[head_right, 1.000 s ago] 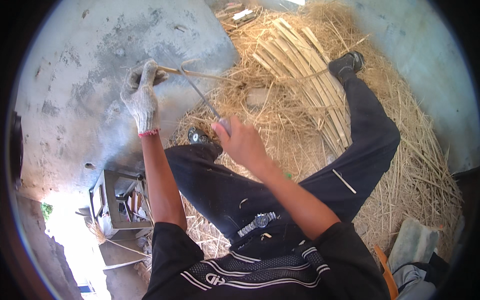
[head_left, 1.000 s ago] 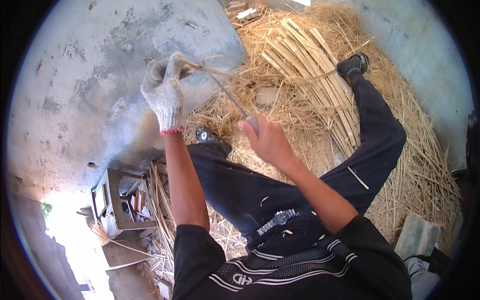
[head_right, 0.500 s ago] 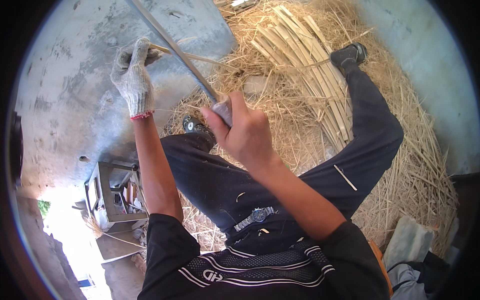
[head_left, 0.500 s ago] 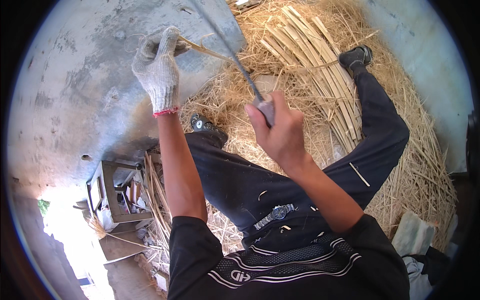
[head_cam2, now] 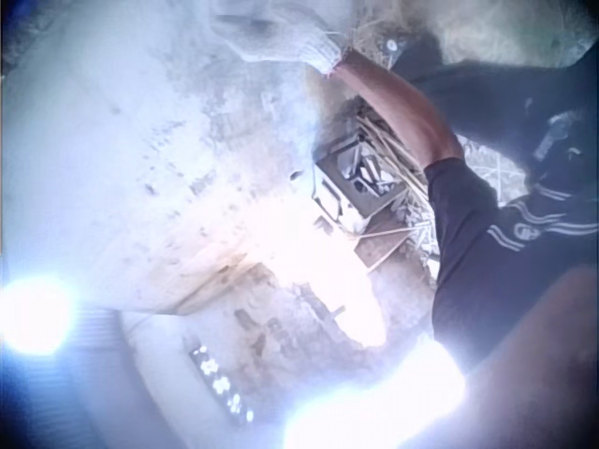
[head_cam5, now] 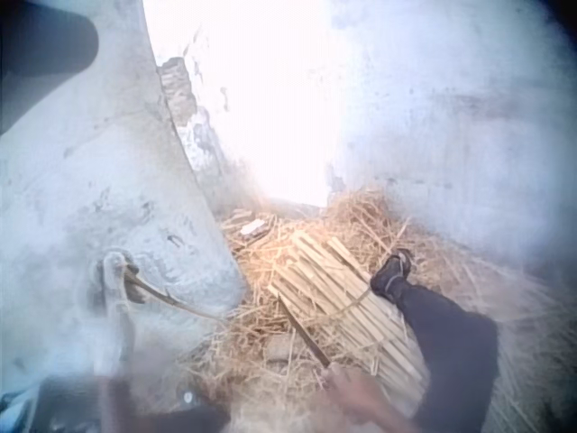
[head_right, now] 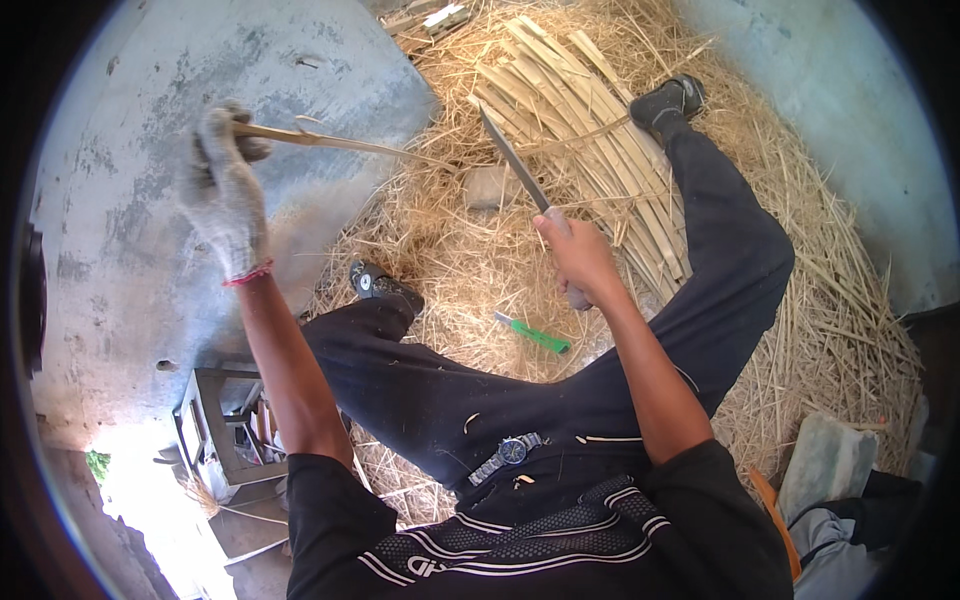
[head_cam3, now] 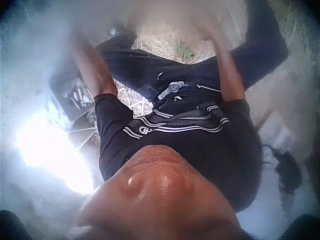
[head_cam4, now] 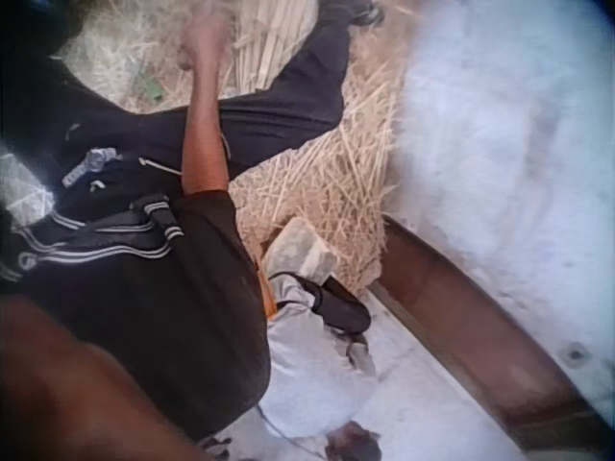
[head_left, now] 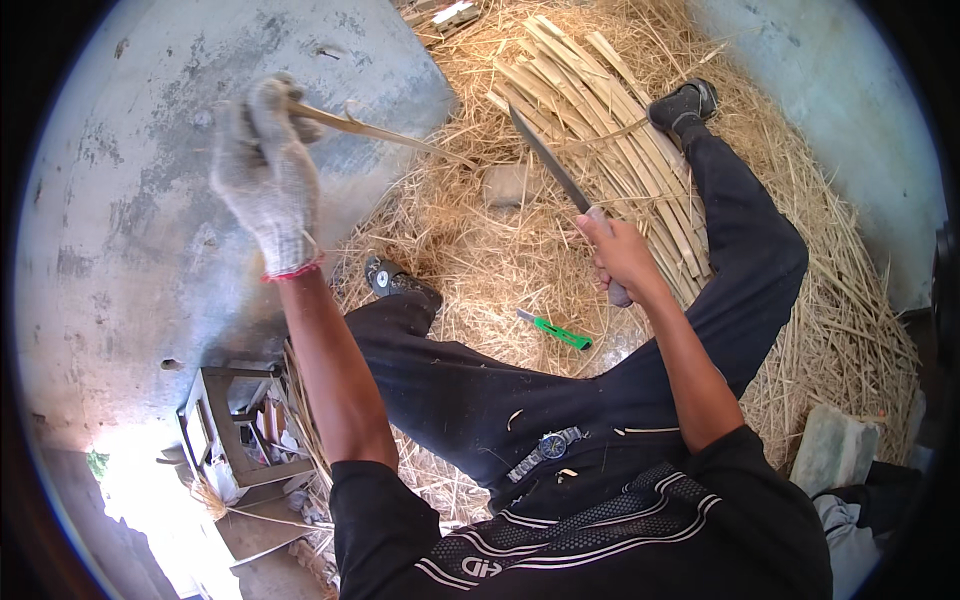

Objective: The person sits on a straw-covered floor and uses a green-handled knife to split a bamboo stick into thin strips. They hold the stick with a gloved left hand and carefully shave and split the material, occasionally using a larger blade to separate the strips further.

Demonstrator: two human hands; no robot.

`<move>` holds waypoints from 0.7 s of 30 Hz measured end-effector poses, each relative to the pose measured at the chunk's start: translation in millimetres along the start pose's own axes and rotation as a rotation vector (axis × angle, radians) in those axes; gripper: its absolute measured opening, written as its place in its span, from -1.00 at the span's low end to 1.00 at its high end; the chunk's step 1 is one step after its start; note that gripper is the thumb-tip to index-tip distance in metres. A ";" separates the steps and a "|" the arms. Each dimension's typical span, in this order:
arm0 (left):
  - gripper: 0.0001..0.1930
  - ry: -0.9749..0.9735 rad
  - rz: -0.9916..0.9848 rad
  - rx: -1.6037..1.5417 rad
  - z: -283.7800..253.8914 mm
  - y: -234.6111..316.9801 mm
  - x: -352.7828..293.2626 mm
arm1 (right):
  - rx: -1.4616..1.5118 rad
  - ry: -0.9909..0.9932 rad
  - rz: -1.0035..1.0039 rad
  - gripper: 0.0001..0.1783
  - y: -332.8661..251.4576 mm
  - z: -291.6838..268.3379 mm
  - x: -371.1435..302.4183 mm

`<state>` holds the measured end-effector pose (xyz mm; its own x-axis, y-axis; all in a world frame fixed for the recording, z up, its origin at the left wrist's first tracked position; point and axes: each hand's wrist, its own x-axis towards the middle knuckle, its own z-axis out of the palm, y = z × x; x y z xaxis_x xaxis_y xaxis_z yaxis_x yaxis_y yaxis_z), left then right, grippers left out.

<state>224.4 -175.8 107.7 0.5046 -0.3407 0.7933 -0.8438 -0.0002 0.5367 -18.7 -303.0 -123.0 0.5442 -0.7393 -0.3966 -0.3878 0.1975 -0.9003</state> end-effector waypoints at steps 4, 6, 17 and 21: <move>-0.72 0.232 0.176 0.154 -8.4 52.0 27.6 | 0.258 -0.034 -0.115 -0.58 -25.0 -21.6 -39.0; -0.70 0.285 0.306 0.141 -26.7 67.4 48.7 | 0.312 -0.064 -0.151 -0.61 -37.9 -25.4 -57.3; -0.76 -0.028 0.079 -0.186 -0.3 78.8 28.3 | -0.017 0.072 -0.814 -0.64 -105.8 -18.0 -161.3; -0.82 0.010 0.051 -0.280 -0.3 86.8 25.4 | -0.134 0.078 -0.800 -0.59 -114.3 3.5 -178.6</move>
<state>164.0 -184.2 174.5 0.4653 -0.3246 0.8235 -0.7857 0.2770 0.5531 -69.0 -191.3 50.0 0.6427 -0.6678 0.3755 0.0076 -0.4846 -0.8747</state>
